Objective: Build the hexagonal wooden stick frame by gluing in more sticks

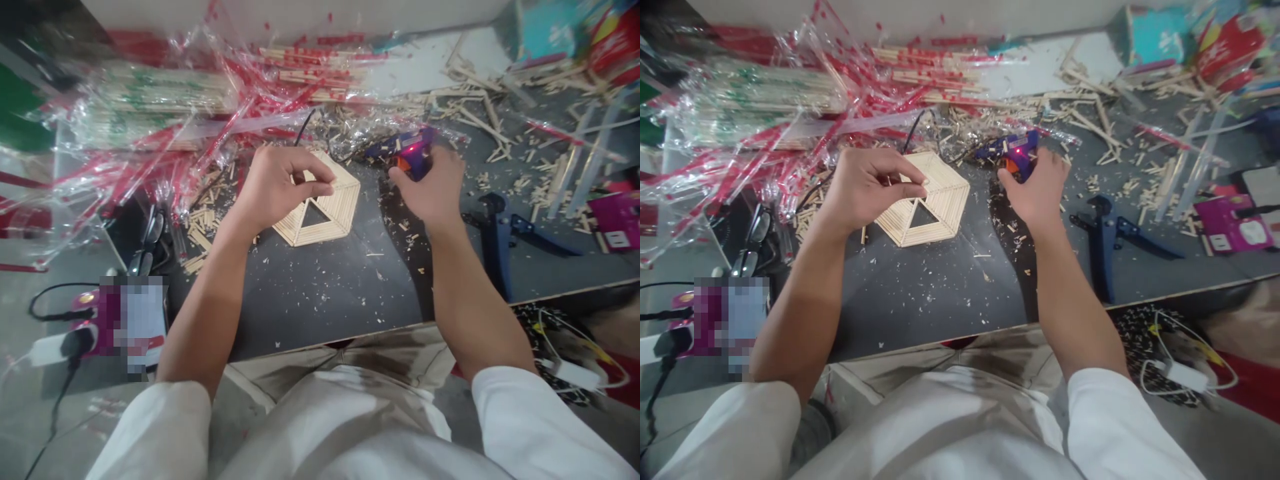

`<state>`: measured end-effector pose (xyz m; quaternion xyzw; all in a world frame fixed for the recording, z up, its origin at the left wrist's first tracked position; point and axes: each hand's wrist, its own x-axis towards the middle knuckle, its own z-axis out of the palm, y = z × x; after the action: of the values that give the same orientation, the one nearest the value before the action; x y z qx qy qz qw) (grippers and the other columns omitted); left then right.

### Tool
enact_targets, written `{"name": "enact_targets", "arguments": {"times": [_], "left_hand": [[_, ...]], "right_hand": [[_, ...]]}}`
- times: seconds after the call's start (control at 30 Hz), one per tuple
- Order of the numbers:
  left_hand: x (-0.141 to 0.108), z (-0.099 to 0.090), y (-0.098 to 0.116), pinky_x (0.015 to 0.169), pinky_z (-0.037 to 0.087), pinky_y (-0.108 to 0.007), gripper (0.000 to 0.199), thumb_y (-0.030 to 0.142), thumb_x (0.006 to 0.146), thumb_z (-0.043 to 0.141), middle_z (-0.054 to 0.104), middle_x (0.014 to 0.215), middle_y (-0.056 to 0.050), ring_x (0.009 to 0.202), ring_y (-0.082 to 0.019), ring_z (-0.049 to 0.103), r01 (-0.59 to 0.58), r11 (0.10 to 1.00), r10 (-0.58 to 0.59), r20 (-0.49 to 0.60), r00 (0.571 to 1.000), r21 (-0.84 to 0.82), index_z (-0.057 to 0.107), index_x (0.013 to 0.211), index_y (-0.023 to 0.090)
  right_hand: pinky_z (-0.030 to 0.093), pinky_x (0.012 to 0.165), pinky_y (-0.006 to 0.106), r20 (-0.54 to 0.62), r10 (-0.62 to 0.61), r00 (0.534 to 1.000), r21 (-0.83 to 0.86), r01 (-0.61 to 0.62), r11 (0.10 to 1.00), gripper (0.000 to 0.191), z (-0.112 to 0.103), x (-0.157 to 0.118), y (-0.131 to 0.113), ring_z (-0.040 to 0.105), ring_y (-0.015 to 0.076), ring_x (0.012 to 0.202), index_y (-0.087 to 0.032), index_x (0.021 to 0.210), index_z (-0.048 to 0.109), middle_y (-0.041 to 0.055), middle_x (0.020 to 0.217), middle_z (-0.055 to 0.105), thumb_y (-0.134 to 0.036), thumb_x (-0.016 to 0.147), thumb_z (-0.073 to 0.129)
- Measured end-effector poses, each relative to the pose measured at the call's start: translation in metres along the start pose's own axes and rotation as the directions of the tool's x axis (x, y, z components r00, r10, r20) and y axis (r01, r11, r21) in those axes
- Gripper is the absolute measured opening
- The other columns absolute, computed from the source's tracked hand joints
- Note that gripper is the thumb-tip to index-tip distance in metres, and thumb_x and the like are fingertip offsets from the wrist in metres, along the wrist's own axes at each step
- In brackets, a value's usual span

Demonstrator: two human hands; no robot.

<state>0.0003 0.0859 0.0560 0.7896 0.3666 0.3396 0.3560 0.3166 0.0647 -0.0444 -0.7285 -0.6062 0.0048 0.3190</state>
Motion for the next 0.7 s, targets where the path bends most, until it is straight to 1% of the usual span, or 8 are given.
{"name": "enact_targets", "arguments": {"times": [0.07, 0.13, 0.2, 0.3, 0.37, 0.47, 0.6, 0.7], "left_hand": [[0.000, 0.000, 0.000, 0.071, 0.058, -0.033, 0.008, 0.022, 0.081, 0.087, 0.081, 0.090, -0.003, 0.080, -0.018, 0.073, -0.011, 1.000, 0.011, 0.012, 1.000, -0.027, 0.080, 0.082, 0.025], [0.001, 0.001, -0.001, 0.071, 0.059, -0.032, 0.009, 0.023, 0.081, 0.087, 0.081, 0.091, -0.004, 0.082, -0.019, 0.073, -0.018, 0.999, 0.019, 0.013, 1.000, -0.051, 0.079, 0.085, 0.024], [0.001, 0.001, -0.002, 0.071, 0.059, -0.031, 0.012, 0.024, 0.081, 0.088, 0.080, 0.094, -0.004, 0.085, -0.019, 0.074, -0.025, 0.997, 0.026, 0.010, 1.000, -0.068, 0.078, 0.087, 0.023], [0.001, 0.000, -0.007, 0.073, 0.059, -0.032, 0.017, 0.027, 0.081, 0.091, 0.077, 0.097, -0.005, 0.088, -0.018, 0.073, -0.032, 0.995, 0.032, 0.000, 0.999, -0.096, 0.076, 0.087, 0.023], [0.001, -0.002, -0.010, 0.075, 0.059, -0.033, 0.019, 0.029, 0.081, 0.093, 0.075, 0.097, -0.005, 0.089, -0.019, 0.073, -0.025, 0.993, 0.025, -0.001, 1.000, -0.113, 0.075, 0.086, 0.023], [0.000, -0.005, -0.011, 0.076, 0.060, -0.035, 0.021, 0.033, 0.081, 0.093, 0.072, 0.095, -0.005, 0.093, -0.020, 0.072, -0.005, 0.992, 0.004, -0.002, 1.000, -0.128, 0.075, 0.087, 0.023], [-0.001, -0.005, -0.008, 0.077, 0.060, -0.034, 0.023, 0.034, 0.079, 0.094, 0.074, 0.096, -0.005, 0.091, -0.019, 0.071, 0.011, 0.988, -0.004, 0.049, 0.999, -0.154, 0.076, 0.085, 0.021], [-0.001, -0.006, -0.007, 0.075, 0.059, -0.033, 0.023, 0.033, 0.077, 0.094, 0.076, 0.094, -0.005, 0.083, -0.017, 0.070, 0.039, 0.990, -0.020, 0.134, 0.991, -0.137, 0.077, 0.087, 0.020]], "right_hand": [[0.044, 0.108, 0.071, -0.139, -0.006, 0.990, 0.019, 0.009, 1.000, 0.045, -0.006, -0.004, -0.010, 0.056, 0.0425, 0.125, -0.023, 0.122, 0.064, 0.0218, 0.125, 0.066, -0.048, 0.088, 0.077], [0.047, 0.109, 0.063, -0.173, -0.096, 0.980, 0.125, 0.118, 0.985, 0.034, -0.016, -0.008, -0.034, 0.059, 0.0372, 0.123, -0.023, 0.121, 0.067, 0.0197, 0.124, 0.070, -0.039, 0.092, 0.073], [0.053, 0.104, 0.054, -0.074, -0.239, 0.968, 0.316, 0.250, 0.915, 0.020, -0.023, -0.013, -0.064, 0.064, 0.0307, 0.120, -0.026, 0.114, 0.071, 0.0122, 0.118, 0.074, -0.038, 0.098, 0.067], [0.055, 0.106, 0.052, 0.031, -0.438, 0.898, 0.618, 0.328, 0.715, 0.021, -0.028, -0.016, -0.105, 0.068, 0.0277, 0.119, -0.028, 0.107, 0.075, 0.0051, 0.111, 0.076, -0.046, 0.096, 0.075], [0.056, 0.107, 0.051, 0.057, -0.494, 0.868, 0.747, 0.291, 0.598, 0.024, -0.028, -0.015, -0.122, 0.071, 0.0257, 0.114, -0.028, 0.106, 0.075, 0.0034, 0.108, 0.077, -0.050, 0.096, 0.077], [0.060, 0.101, 0.050, 0.115, -0.488, 0.865, 0.842, 0.176, 0.510, 0.033, -0.025, -0.010, -0.134, 0.074, 0.0241, 0.103, -0.028, 0.103, 0.074, 0.0024, 0.102, 0.077, -0.057, 0.089, 0.083], [0.063, 0.092, 0.046, 0.220, -0.444, 0.868, 0.855, 0.047, 0.516, 0.047, -0.018, -0.010, -0.132, 0.075, 0.0226, 0.095, -0.029, 0.098, 0.069, 0.0006, 0.097, 0.075, -0.067, 0.079, 0.089], [0.064, 0.085, 0.042, 0.268, -0.387, 0.882, 0.854, -0.031, 0.519, 0.049, -0.014, -0.018, -0.126, 0.074, 0.0199, 0.087, -0.029, 0.094, 0.068, -0.0007, 0.092, 0.075, -0.065, 0.073, 0.093]]}}
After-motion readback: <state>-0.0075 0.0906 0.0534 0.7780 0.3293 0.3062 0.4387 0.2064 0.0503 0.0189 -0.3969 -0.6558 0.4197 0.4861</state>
